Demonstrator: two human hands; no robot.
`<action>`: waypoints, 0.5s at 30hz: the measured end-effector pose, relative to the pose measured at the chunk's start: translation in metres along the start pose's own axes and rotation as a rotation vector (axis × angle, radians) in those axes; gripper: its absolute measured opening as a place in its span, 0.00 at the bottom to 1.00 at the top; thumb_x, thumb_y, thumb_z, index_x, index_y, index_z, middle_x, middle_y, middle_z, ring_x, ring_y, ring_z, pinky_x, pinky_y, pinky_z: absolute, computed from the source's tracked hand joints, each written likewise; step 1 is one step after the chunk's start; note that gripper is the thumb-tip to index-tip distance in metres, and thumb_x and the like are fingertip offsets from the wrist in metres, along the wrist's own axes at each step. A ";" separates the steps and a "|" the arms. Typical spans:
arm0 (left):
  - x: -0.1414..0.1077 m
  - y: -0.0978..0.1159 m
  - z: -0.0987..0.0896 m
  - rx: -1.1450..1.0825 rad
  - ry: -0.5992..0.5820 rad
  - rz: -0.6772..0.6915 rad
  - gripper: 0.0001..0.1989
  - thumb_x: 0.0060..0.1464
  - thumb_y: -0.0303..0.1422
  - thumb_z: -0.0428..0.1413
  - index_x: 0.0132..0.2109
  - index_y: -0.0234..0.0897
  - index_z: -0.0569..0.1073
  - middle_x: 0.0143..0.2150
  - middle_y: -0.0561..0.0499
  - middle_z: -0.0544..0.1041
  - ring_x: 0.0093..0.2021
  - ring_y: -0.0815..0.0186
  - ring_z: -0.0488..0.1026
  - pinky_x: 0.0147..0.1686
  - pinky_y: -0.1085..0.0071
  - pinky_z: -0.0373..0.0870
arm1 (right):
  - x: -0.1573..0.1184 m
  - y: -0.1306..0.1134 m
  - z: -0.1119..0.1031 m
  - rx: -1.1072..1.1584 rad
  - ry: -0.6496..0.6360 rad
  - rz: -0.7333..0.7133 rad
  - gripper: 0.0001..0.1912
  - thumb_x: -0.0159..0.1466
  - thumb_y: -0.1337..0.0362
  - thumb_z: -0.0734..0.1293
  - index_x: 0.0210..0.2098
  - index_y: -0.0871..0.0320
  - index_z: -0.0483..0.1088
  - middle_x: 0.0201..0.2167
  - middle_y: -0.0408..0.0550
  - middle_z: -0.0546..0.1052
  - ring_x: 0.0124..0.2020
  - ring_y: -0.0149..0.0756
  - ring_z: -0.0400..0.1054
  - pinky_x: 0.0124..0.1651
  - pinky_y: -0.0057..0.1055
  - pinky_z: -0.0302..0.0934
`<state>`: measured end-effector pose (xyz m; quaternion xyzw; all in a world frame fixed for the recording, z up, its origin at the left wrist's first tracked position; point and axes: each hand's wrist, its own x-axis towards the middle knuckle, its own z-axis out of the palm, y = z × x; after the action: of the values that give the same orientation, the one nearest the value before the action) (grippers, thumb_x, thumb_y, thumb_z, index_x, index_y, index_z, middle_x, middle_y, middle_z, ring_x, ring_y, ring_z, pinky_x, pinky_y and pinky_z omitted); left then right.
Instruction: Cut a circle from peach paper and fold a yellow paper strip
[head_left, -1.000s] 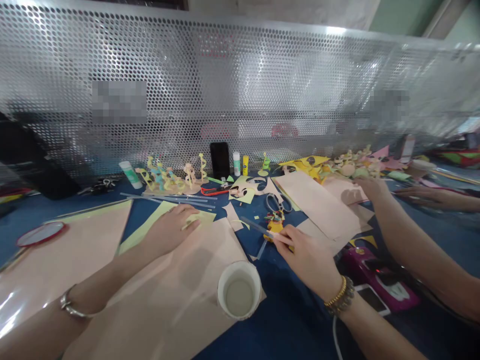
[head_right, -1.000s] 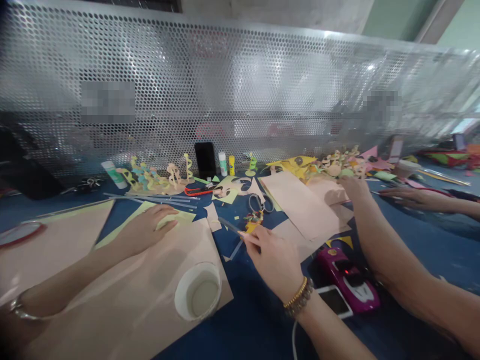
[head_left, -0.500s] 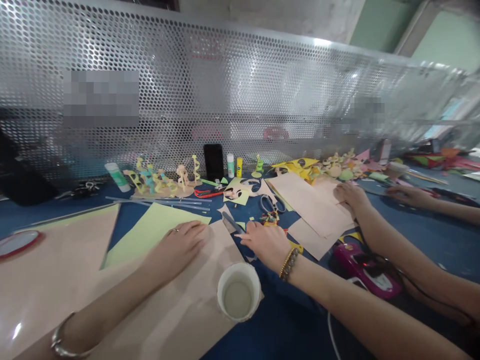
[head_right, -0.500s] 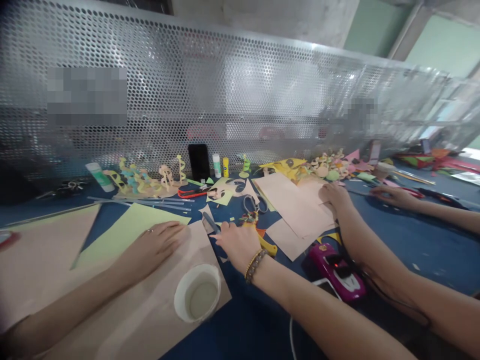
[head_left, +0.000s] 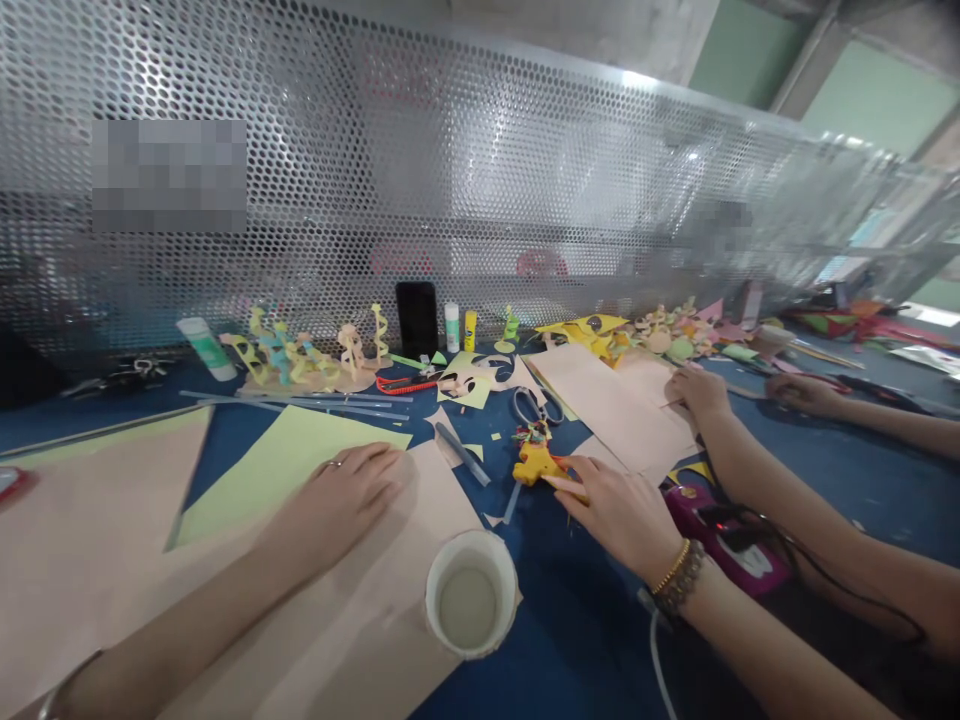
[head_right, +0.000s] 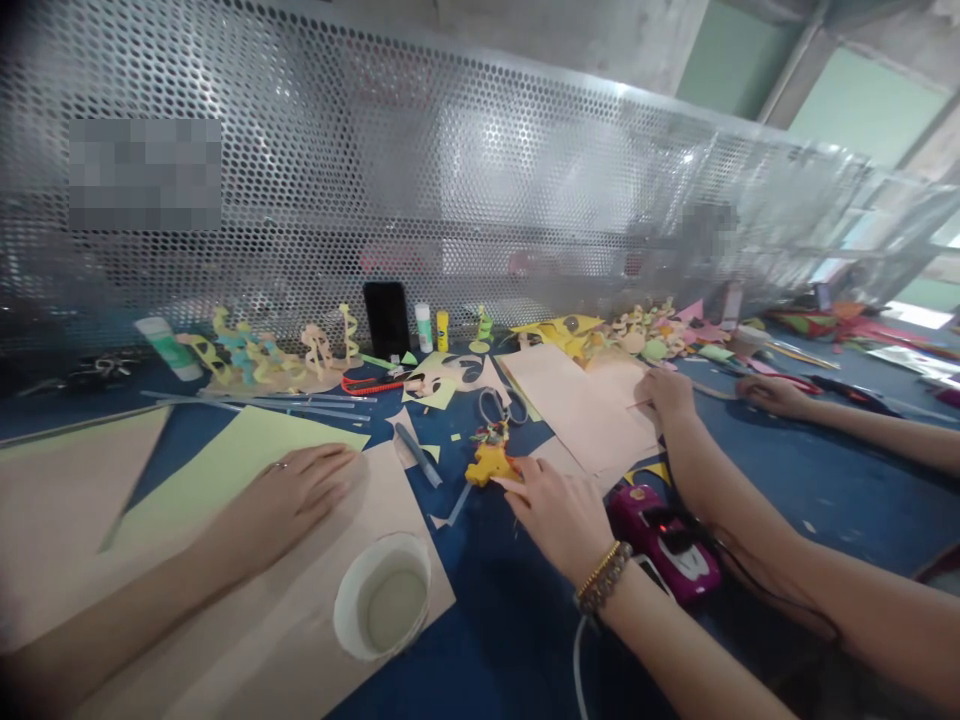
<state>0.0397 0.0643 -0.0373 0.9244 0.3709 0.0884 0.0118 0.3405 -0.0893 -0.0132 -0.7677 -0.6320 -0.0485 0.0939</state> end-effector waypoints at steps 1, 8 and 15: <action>0.000 0.000 0.000 -0.001 -0.003 -0.004 0.22 0.63 0.40 0.41 0.60 0.42 0.65 0.61 0.47 0.68 0.60 0.56 0.62 0.55 0.56 0.61 | 0.000 0.000 0.000 0.021 0.011 -0.002 0.13 0.63 0.60 0.64 0.47 0.54 0.69 0.38 0.48 0.79 0.33 0.43 0.75 0.28 0.31 0.58; 0.000 0.000 -0.001 -0.018 -0.010 -0.027 0.22 0.63 0.40 0.41 0.61 0.41 0.64 0.61 0.47 0.67 0.60 0.56 0.62 0.56 0.56 0.61 | 0.003 0.026 -0.017 0.214 0.207 0.092 0.16 0.65 0.54 0.62 0.49 0.53 0.68 0.42 0.46 0.79 0.39 0.39 0.75 0.36 0.30 0.65; 0.003 0.002 -0.003 -0.075 0.026 -0.007 0.22 0.62 0.38 0.44 0.60 0.37 0.64 0.58 0.45 0.70 0.57 0.54 0.65 0.57 0.55 0.60 | -0.002 0.025 -0.013 0.185 0.288 0.139 0.15 0.64 0.54 0.64 0.49 0.50 0.68 0.42 0.43 0.80 0.37 0.40 0.76 0.33 0.31 0.66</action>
<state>0.0424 0.0648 -0.0333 0.9209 0.3705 0.1140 0.0420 0.3656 -0.0981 -0.0033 -0.7829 -0.5591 -0.0929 0.2565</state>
